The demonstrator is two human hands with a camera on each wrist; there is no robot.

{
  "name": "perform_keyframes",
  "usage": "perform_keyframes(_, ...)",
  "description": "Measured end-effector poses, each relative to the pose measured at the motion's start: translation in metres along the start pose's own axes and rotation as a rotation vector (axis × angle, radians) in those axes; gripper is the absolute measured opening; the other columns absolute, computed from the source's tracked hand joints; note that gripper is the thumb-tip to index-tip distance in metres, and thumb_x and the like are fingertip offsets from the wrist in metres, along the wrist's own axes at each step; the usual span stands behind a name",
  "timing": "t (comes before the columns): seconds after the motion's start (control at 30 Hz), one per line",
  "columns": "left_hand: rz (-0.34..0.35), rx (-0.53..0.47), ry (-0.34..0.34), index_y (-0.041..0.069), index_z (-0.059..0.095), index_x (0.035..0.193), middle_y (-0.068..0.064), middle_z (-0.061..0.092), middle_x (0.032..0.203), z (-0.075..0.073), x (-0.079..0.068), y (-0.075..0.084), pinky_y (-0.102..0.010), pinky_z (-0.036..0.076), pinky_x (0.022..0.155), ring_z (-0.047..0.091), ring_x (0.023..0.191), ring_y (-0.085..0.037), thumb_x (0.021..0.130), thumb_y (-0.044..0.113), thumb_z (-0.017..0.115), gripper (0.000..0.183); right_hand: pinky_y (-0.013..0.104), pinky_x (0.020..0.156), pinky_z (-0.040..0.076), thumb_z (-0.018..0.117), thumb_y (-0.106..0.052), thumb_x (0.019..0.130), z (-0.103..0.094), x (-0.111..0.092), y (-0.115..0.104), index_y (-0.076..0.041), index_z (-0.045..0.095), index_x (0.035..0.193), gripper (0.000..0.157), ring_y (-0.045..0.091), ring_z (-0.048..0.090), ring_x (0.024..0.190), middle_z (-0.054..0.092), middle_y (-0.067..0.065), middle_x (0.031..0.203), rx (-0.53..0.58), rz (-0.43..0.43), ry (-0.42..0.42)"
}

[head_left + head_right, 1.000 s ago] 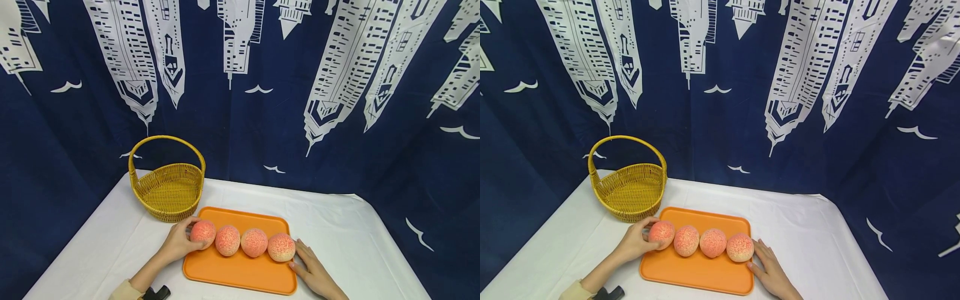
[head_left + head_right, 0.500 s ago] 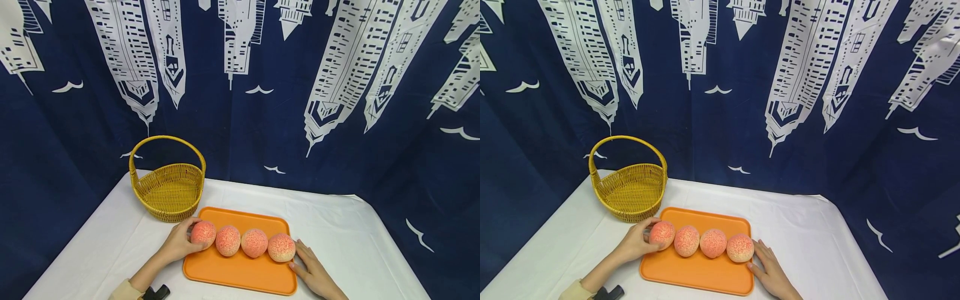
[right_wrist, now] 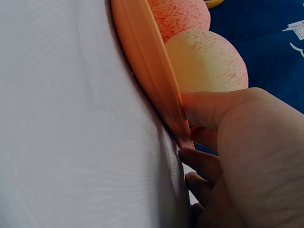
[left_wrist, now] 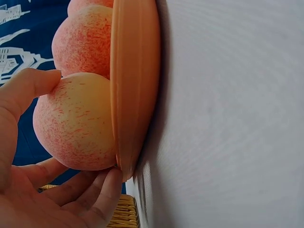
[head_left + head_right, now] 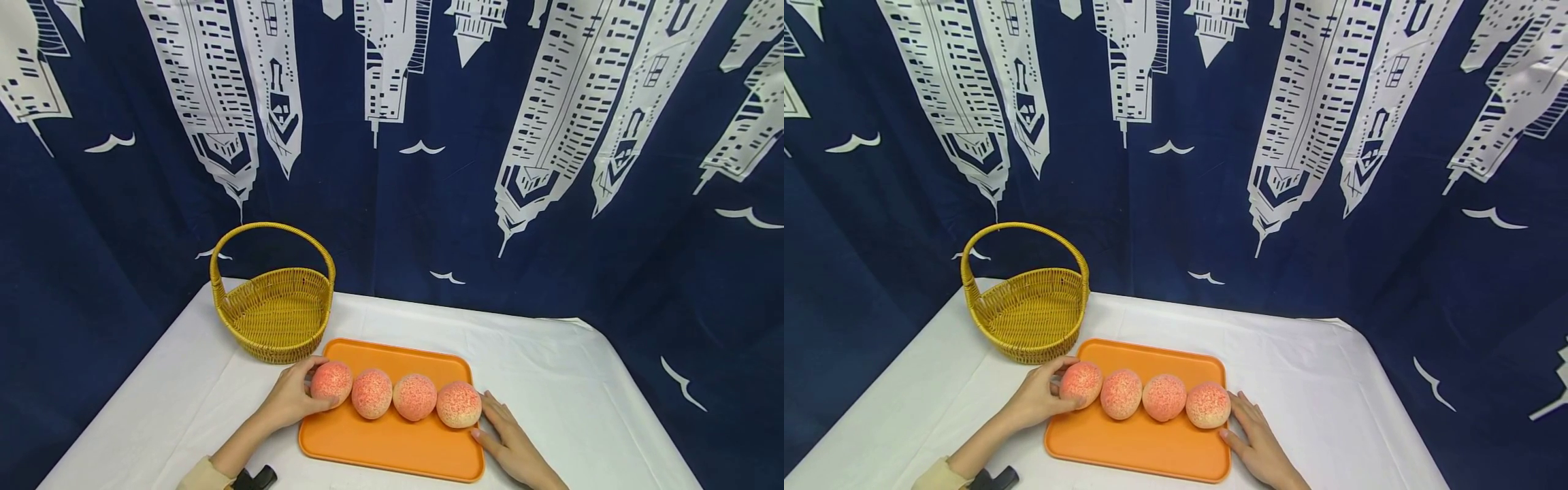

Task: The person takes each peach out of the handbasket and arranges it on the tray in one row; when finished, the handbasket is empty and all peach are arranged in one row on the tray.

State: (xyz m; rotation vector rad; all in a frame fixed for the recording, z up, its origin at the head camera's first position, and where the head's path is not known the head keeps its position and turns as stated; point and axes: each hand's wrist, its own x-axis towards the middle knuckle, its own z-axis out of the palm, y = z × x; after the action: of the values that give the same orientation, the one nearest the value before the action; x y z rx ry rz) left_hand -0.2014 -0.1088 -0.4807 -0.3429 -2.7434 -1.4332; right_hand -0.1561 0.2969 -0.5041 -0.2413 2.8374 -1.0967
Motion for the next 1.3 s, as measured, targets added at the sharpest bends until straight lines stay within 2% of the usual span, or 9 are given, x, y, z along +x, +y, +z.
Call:
perform_keyframes(0.13, 0.009, 0.009, -0.009, 0.005, 0.054, 0.13, -0.01, 0.061, 0.117, -0.0004, 0.0001, 0.0, -0.024, 0.053, 0.073, 0.061, 0.088, -0.016, 0.067, 0.024, 0.089, 0.075, -0.005, 0.098, -0.007, 0.06, -0.042, 0.094, 0.0011, 0.0004, 0.0013, -0.005, 0.042, 0.147, 0.067, 0.04, 0.018, 0.148, 0.027, 0.021, 0.158, 0.012, -0.023, 0.017)
perform_keyframes(0.47, 0.007, 0.052, 0.009, 0.009, 0.055, 0.131, -0.008, 0.061, 0.114, -0.0006, -0.0015, 0.0027, -0.027, 0.051, 0.075, 0.056, 0.09, -0.014, 0.065, 0.024, 0.089, 0.075, -0.006, 0.098, -0.007, 0.062, -0.04, 0.093, 0.0008, 0.0015, 0.0041, -0.003, 0.041, 0.147, 0.069, 0.037, 0.018, 0.148, 0.029, 0.02, 0.158, 0.002, -0.015, 0.001)
perform_keyframes(0.53, -0.002, 0.059, 0.016, 0.01, 0.055, 0.132, -0.006, 0.061, 0.114, -0.0003, -0.0017, 0.0031, -0.028, 0.05, 0.075, 0.056, 0.089, -0.013, 0.065, 0.024, 0.089, 0.076, 0.009, 0.115, -0.002, 0.063, -0.041, 0.092, 0.0003, 0.0013, 0.0039, -0.005, 0.041, 0.148, 0.07, 0.039, 0.018, 0.148, 0.028, 0.021, 0.158, -0.009, -0.017, -0.004)
perform_keyframes(0.57, -0.003, 0.061, 0.019, 0.01, 0.055, 0.132, -0.006, 0.061, 0.114, -0.0001, -0.0017, 0.0031, -0.029, 0.05, 0.076, 0.056, 0.09, -0.013, 0.065, 0.024, 0.089, 0.076, 0.009, 0.115, -0.002, 0.063, -0.042, 0.092, 0.0001, 0.001, 0.0037, -0.006, 0.04, 0.148, 0.071, 0.04, 0.018, 0.148, 0.027, 0.021, 0.158, -0.011, -0.021, -0.004)
perform_keyframes(0.63, -0.004, 0.066, 0.022, 0.01, 0.055, 0.133, -0.006, 0.061, 0.114, 0.0003, -0.0021, 0.003, -0.029, 0.05, 0.076, 0.055, 0.091, -0.013, 0.066, 0.025, 0.089, 0.076, 0.03, 0.123, 0.003, 0.065, -0.043, 0.09, -0.0011, 0.0003, 0.0024, -0.007, 0.039, 0.149, 0.074, 0.041, 0.017, 0.148, 0.026, 0.021, 0.159, -0.018, -0.016, -0.01)
perform_keyframes(0.7, 0.006, 0.072, 0.026, 0.009, 0.055, 0.133, -0.007, 0.061, 0.116, 0.0005, -0.0025, 0.0024, -0.03, 0.05, 0.077, 0.056, 0.092, -0.014, 0.066, 0.024, 0.089, 0.077, 0.054, 0.121, 0.008, 0.066, -0.045, 0.089, -0.0021, -0.0006, 0.0009, -0.008, 0.038, 0.15, 0.077, 0.043, 0.017, 0.147, 0.025, 0.022, 0.159, -0.032, -0.016, -0.013)
perform_keyframes(0.77, 0.008, 0.078, 0.026, 0.009, 0.054, 0.133, -0.008, 0.061, 0.117, 0.0004, -0.0031, 0.0022, -0.032, 0.05, 0.078, 0.056, 0.094, -0.015, 0.066, 0.024, 0.088, 0.077, 0.055, 0.12, 0.01, 0.067, -0.047, 0.087, -0.0033, -0.0011, -0.0006, -0.008, 0.036, 0.151, 0.081, 0.044, 0.017, 0.147, 0.024, 0.022, 0.159, -0.037, -0.006, -0.019)
perform_keyframes(0.8, 0.01, 0.081, 0.026, 0.009, 0.054, 0.133, -0.008, 0.061, 0.118, 0.0004, -0.0034, 0.0021, -0.032, 0.05, 0.078, 0.056, 0.095, -0.016, 0.066, 0.024, 0.088, 0.077, 0.066, 0.115, 0.013, 0.067, -0.048, 0.087, -0.0041, -0.0012, -0.0012, -0.008, 0.035, 0.151, 0.083, 0.045, 0.017, 0.147, 0.024, 0.022, 0.159, -0.044, 0.001, -0.026)
perform_keyframes(1.3, 0.043, 0.081, 0.016, 0.006, 0.055, 0.132, -0.006, 0.063, 0.113, -0.0017, -0.005, -0.0002, -0.021, 0.048, 0.067, 0.054, 0.087, -0.012, 0.066, 0.019, 0.088, 0.075, 0.068, 0.111, 0.023, 0.067, -0.052, 0.086, -0.0082, -0.0022, -0.003, -0.008, 0.029, 0.153, 0.089, 0.045, 0.023, 0.145, 0.028, 0.02, 0.158, -0.069, -0.02, -0.03)
